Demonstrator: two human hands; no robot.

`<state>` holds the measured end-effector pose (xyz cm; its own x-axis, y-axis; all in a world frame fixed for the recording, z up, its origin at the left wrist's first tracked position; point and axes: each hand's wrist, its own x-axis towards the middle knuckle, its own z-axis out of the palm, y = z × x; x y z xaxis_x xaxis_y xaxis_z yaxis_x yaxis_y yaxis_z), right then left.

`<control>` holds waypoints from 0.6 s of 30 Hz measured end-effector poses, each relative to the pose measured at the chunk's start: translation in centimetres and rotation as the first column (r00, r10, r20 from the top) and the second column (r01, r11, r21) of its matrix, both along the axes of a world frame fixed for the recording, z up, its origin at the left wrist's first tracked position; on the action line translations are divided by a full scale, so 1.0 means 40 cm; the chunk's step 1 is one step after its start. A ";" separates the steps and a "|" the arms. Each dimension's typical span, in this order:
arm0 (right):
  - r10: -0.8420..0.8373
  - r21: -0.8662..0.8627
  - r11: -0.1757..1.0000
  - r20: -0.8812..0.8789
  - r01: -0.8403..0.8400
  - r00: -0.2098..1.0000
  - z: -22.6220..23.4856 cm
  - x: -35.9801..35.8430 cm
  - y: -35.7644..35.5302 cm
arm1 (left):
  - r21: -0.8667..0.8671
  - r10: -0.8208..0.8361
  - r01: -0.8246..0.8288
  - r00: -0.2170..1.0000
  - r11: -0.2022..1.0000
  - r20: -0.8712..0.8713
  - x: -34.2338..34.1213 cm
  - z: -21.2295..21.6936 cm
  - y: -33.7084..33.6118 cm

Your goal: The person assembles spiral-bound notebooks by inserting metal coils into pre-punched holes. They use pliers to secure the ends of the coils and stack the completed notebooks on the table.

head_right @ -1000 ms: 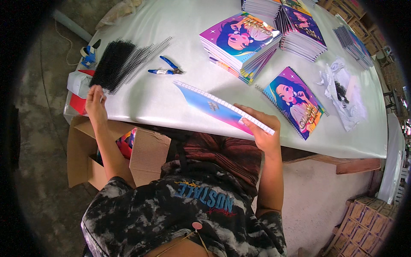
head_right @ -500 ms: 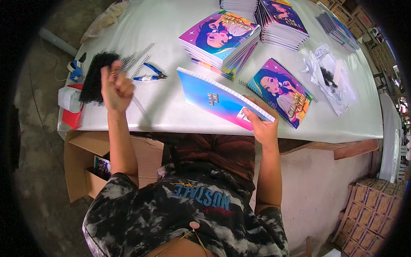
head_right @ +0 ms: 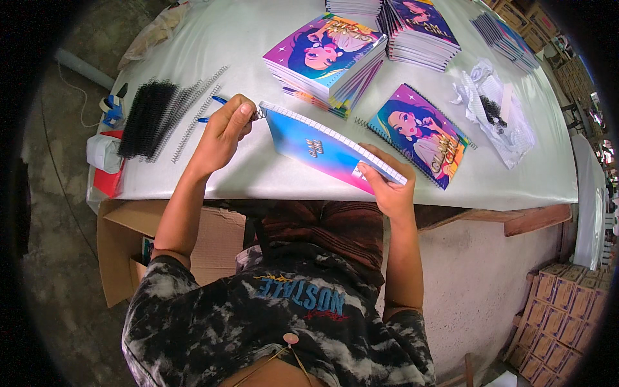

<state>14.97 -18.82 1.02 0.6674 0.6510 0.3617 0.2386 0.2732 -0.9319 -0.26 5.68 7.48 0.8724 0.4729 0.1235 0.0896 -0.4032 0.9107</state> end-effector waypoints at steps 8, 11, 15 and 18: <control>0.081 0.048 0.995 0.175 -0.091 0.981 0.016 0.008 0.010 | -0.507 -0.083 -0.037 0.974 0.861 -0.212 0.026 0.069 0.013; 0.117 0.105 0.984 0.214 -0.142 0.970 0.000 0.020 0.006 | -0.384 -0.150 0.058 0.965 0.921 -0.213 0.030 0.092 0.049; 0.045 -0.021 0.999 0.031 -0.044 0.999 0.021 -0.004 -0.007 | 0.095 -0.329 0.344 0.933 0.934 -0.146 0.013 0.106 0.085; 0.016 0.053 0.998 -0.017 -0.015 1.000 0.012 -0.010 0.003 | 0.477 -0.309 0.310 0.947 0.823 -0.083 0.018 0.131 0.048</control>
<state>14.57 -18.69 1.50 0.6639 0.6412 0.3849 0.2184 0.3260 -0.9198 0.44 7.61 12.72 0.9635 0.0605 0.2609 -0.1119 -0.7942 0.5973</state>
